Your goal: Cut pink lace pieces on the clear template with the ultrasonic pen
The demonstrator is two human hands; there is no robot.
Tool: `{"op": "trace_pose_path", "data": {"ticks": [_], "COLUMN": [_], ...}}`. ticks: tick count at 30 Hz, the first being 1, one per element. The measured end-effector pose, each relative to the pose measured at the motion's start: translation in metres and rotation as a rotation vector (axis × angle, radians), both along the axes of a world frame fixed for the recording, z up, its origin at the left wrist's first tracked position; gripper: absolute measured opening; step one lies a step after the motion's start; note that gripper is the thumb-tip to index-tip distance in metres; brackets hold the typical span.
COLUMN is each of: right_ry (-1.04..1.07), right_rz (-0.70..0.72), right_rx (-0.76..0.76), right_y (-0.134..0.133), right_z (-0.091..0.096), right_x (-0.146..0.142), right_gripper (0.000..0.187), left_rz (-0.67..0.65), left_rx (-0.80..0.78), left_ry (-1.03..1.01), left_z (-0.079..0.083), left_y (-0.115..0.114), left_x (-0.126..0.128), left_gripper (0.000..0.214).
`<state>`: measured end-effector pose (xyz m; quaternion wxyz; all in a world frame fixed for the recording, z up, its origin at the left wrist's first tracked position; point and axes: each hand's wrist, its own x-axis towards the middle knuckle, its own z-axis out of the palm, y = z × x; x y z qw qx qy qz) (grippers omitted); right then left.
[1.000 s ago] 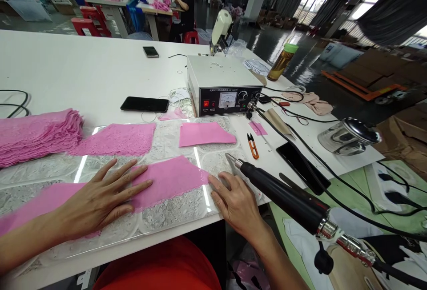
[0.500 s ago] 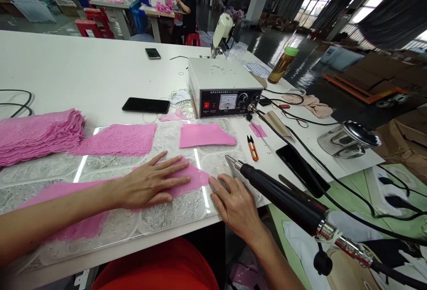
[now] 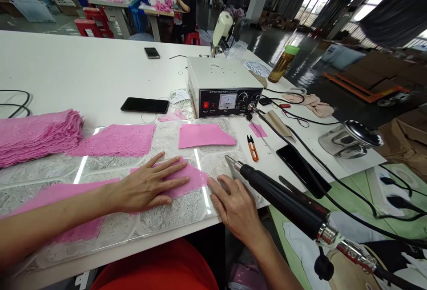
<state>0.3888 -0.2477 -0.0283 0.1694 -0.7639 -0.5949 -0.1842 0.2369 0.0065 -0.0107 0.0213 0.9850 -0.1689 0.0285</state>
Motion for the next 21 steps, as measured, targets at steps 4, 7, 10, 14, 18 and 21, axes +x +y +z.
{"op": "trace_pose_path", "data": {"ticks": [4,7,10,14,18,21], "right_ry": [-0.008,0.020,0.150,0.558,1.053,1.166], "right_rz": [0.003,0.003,-0.001,-0.273,-0.518,-0.468], "right_rx": [0.019,0.046,0.130,0.385,0.642,0.861], "right_y": [0.001,0.001,-0.006,-0.029,-0.039,-0.026], "right_z": [0.001,0.000,-0.004,-0.015,-0.020,-0.015], "right_x": [0.000,0.001,0.001,-0.001,-0.002,-0.001], "right_gripper": [0.031,0.030,0.029,0.020,0.050,0.075], "left_rz": [-0.002,0.002,0.003,0.000,-0.002,-0.007], "left_rx": [-0.002,-0.010,-0.017,-0.026,-0.044,-0.058], "left_ry": [-0.004,-0.007,-0.011,-0.004,0.014,0.022], "left_z": [0.000,-0.001,-0.001,-0.002,-0.001,0.000], "left_y": [0.000,0.000,0.000,0.001,0.001,0.001], "left_x": [0.000,0.000,0.000,0.000,0.001,0.002], "left_gripper": [0.057,0.057,0.057,0.057,0.057,0.057]}}
